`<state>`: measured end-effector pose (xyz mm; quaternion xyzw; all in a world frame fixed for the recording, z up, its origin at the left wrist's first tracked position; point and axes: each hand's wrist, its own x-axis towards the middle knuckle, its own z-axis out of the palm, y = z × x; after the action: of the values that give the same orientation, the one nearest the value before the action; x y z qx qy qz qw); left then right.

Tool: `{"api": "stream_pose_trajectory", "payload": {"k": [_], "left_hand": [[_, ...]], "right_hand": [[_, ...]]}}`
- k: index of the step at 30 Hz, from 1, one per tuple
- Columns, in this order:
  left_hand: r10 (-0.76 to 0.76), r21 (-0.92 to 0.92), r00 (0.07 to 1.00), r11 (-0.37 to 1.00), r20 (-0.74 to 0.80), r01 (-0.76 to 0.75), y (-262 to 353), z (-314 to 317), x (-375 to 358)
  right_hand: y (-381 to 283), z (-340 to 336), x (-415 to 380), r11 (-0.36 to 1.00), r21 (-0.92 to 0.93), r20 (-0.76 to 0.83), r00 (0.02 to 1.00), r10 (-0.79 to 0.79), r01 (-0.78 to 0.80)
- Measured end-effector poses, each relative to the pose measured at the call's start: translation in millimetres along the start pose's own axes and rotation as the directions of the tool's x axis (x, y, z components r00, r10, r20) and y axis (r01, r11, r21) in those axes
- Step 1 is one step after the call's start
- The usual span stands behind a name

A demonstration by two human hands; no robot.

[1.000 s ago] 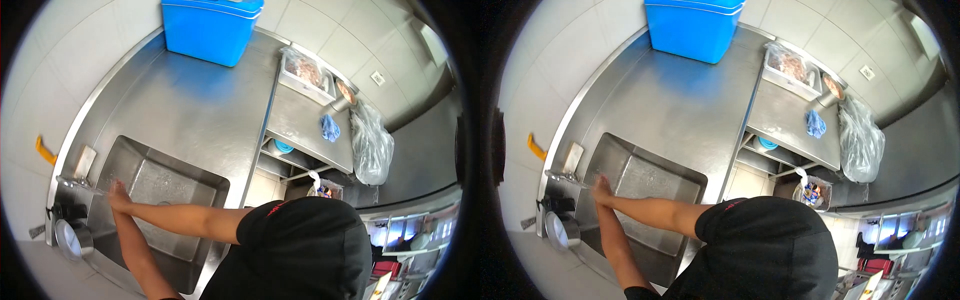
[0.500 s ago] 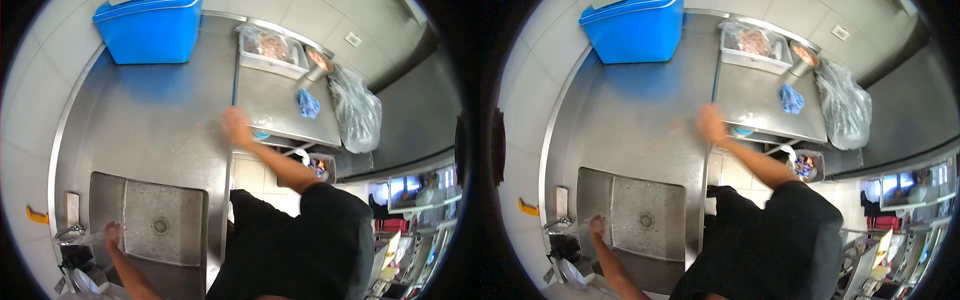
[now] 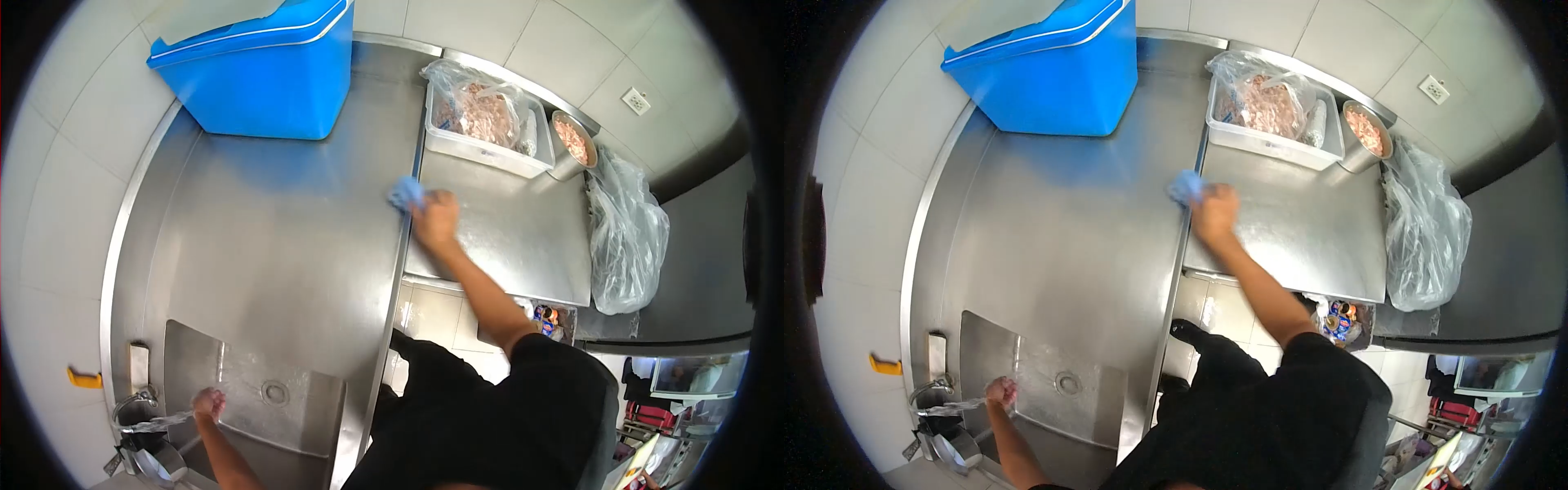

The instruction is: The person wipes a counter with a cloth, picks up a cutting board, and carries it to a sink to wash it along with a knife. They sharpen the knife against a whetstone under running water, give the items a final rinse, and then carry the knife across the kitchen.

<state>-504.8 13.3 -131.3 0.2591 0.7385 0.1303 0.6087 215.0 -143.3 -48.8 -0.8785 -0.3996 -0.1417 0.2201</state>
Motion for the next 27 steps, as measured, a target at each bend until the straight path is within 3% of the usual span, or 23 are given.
{"api": "stream_pose_trajectory", "payload": {"k": [2, 4, 6, 7, 8, 10, 11, 13, 14, 16, 17, 19, 20, 21, 23, 24, 25, 26, 27], "left_hand": [[-0.02, -0.084, 0.999, 0.996, 0.037, 0.023, -7.3, 7.1, -7.4], [-0.038, -0.161, 0.997, 0.986, 0.069, 0.049, -13.6, 6.4, -17.6], [-0.047, -0.002, 0.999, 0.999, -0.023, 0.047, -22.3, 6.5, -34.2], [-0.05, -0.007, 0.998, 0.999, -0.033, 0.05, -28.5, 4.5, -38.0], [-0.102, -0.104, 0.991, 0.99, -0.091, 0.092, -35.4, -0.4, -41.0], [-0.16, -0.199, 0.974, 0.972, -0.158, 0.127, -40.3, -10.4, -51.2], [-0.178, -0.196, 0.968, 0.97, -0.175, 0.143, -40.8, -13.4, -58.4], [-0.202, -0.234, 0.946, 0.962, -0.254, 0.143, -48.3, -24.8, -60.8], [-0.203, -0.244, 0.944, 0.96, -0.261, 0.139, -53.3, -38.8, -57.7], [-0.205, -0.268, 0.939, 0.955, -0.276, 0.129, -51.3, -62.3, -51.0], [-0.204, -0.272, 0.937, 0.954, -0.284, 0.125, -44.7, -60.9, -49.5], [-0.025, -0.266, 0.914, 0.96, -0.405, -0.091, -31.3, -59.4, -57.4], [-0.041, -0.26, 0.909, 0.963, -0.414, -0.075, -25.1, -59.4, -62.7], [0.023, -0.308, 0.903, 0.936, -0.428, -0.17, -19.3, -56.0, -64.6], [0.136, -0.332, 0.896, 0.897, -0.424, -0.293, -1.5, -49.0, -56.8], [0.205, -0.237, 0.904, 0.922, -0.376, -0.307, -7.2, -68.8, -38.6], [0.311, -0.105, 0.902, 0.929, -0.3, -0.356, -12.9, -85.5, -18.8], [0.447, 0.134, 0.878, 0.894, -0.175, -0.428, -17.7, -104.9, -7.1], [0.554, 0.417, 0.831, 0.765, -0.038, -0.491, -15.8, -112.6, -3.3]], "right_hand": [[-46.9, 33.8, 37.1, 0.998, -0.051, -0.005, 0.999, -0.048, 0.048], [-55.4, 91.6, 90.4, 0.996, -0.077, 0.008, 0.999, 0.045, -0.044], [-53.0, 121.4, 161.7, 0.938, -0.037, -0.037, 0.938, 0.344, -0.345], [-51.5, 127.3, 198.9, 0.868, 0.029, -0.057, 0.866, 0.497, -0.496], [-48.9, 126.5, 232.1, 0.767, 0.095, -0.065, 0.765, 0.64, -0.634], [-44.4, 125.3, 276.7, 0.673, 0.2, -0.138, 0.66, 0.738, -0.712], [-38.5, 138.7, 289.1, 0.672, 0.202, -0.127, 0.662, 0.739, -0.712], [-28.1, 171.6, 306.8, 0.731, -0.048, -0.23, 0.719, 0.656, -0.681], [-27.0, 182.0, 312.6, 0.737, -0.041, -0.222, 0.725, 0.652, -0.675], [-29.3, 201.6, 320.3, 0.917, 0.009, -0.089, 0.913, 0.398, -0.399], [-35.4, 216.1, 332.0, 0.93, -0.013, -0.068, 0.928, 0.367, -0.369], [-53.5, 214.1, 343.3, 0.96, 0.021, -0.015, 0.96, 0.28, -0.28], [-59.1, 215.2, 341.3, 0.98, 0.052, 0.029, 0.981, 0.193, -0.195], [-58.5, 224.7, 338.7, 0.979, 0.042, 0.052, 0.979, 0.195, -0.198], [-45.3, 232.6, 349.1, 0.996, 0.057, -0.005, 0.998, -0.066, 0.066], [-41.0, 222.3, 352.4, 0.998, 0.045, -0.001, 0.999, -0.052, 0.052], [-37.6, 210.2, 358.6, 0.989, -0.137, 0.149, 0.989, -0.026, 0.046], [-36.9, 202.2, 355.1, 0.95, -0.305, 0.296, 0.955, 0.027, 0.068], [-28.5, 198.6, 347.0, 0.926, -0.377, 0.254, 0.958, 0.13, -0.026]]}}
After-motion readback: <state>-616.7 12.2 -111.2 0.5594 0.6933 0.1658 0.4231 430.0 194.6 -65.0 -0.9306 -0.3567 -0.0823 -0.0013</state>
